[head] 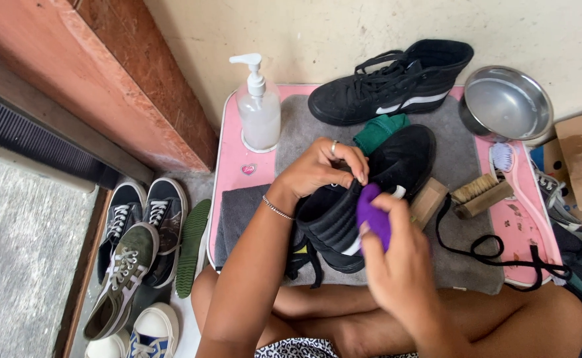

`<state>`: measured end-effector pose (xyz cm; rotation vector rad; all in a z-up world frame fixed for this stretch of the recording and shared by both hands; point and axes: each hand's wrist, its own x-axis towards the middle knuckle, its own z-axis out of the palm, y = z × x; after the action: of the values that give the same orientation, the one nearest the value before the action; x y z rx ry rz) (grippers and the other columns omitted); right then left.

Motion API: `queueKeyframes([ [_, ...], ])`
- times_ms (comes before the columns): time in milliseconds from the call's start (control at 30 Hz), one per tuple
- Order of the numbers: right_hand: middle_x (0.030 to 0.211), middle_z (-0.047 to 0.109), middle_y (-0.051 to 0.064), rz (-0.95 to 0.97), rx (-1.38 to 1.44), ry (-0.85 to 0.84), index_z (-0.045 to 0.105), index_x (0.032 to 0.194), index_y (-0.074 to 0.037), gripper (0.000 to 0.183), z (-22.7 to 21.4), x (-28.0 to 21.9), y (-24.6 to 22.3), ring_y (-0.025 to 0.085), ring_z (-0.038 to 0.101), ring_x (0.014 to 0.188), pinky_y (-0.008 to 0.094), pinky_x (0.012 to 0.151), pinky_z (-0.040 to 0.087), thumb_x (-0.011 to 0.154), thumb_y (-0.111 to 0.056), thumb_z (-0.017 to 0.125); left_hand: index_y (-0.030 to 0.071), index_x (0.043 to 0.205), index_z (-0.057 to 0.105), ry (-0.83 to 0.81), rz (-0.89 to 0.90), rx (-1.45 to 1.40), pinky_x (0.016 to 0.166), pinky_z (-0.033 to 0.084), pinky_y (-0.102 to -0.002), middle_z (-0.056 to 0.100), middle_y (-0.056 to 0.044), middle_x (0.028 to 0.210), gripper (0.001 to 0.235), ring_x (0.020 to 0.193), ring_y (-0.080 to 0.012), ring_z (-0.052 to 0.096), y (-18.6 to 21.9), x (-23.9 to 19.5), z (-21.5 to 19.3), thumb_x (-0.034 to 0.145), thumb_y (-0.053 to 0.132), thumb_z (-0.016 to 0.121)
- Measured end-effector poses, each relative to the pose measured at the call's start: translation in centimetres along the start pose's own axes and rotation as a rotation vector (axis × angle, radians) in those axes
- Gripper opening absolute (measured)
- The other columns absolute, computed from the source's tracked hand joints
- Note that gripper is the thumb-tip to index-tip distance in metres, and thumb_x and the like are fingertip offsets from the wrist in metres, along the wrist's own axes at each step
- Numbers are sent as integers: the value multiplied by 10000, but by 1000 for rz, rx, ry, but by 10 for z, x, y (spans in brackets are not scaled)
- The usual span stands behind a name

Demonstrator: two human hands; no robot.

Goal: The person cleans a black high-top sneaker by wiping it with a purple cloth and scrubbing it with a brush. The person rotates the shoe to clean different sides and the sole.

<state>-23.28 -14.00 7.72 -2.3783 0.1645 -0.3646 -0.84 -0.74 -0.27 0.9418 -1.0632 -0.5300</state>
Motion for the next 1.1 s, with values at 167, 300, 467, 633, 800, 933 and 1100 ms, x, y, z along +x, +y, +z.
queueKeyframes([
  [167,1132,753,119,-501,147,-513,707,1366,-152,485,-8,-27,-20,398,781,905,520,818,567,886,-219,720,88,1047,822,90,97,-108,1344,515,-501,787,-112,1048,252,1043,-195,756,-4,3,-4,995,319,910],
  [300,1273,789,150,-248,32,191,769,1332,-47,324,-49,15,18,352,749,1169,461,1027,567,1078,-224,671,139,1016,828,36,36,-107,1390,447,-515,805,-84,1036,177,1033,-181,761,-6,-3,2,957,269,934],
  [467,1335,762,242,-218,-213,335,723,1456,0,367,-47,98,63,458,707,1130,572,965,519,1103,-97,731,168,1012,833,-87,-26,-21,1405,409,-499,831,-78,1021,187,1019,-169,781,-4,2,3,953,314,935],
  [633,1024,709,267,-129,-241,149,726,1402,-12,397,-22,86,56,569,741,862,633,788,564,1065,-219,691,4,947,876,57,-2,-106,952,602,-384,837,-152,955,217,941,-248,793,0,4,9,793,53,1022],
  [800,1012,749,272,-51,-36,24,734,1404,-17,460,-10,2,22,517,762,829,557,750,600,962,-141,691,12,948,879,57,-10,-80,947,600,-383,838,-146,954,208,928,-234,787,-2,5,6,795,45,1017],
  [933,940,883,102,-212,262,-252,878,1264,-191,422,-31,-31,-6,365,898,826,443,707,680,851,-176,794,12,948,876,66,1,-113,962,598,-393,832,-151,958,216,964,-257,792,-4,0,3,805,87,1019],
  [1100,1170,806,239,-209,-27,213,780,1410,-29,378,-57,35,59,491,789,1039,557,884,612,1044,-121,756,-2,939,873,63,22,-127,946,599,-399,829,-168,948,222,951,-270,794,-4,0,7,793,66,1027],
])
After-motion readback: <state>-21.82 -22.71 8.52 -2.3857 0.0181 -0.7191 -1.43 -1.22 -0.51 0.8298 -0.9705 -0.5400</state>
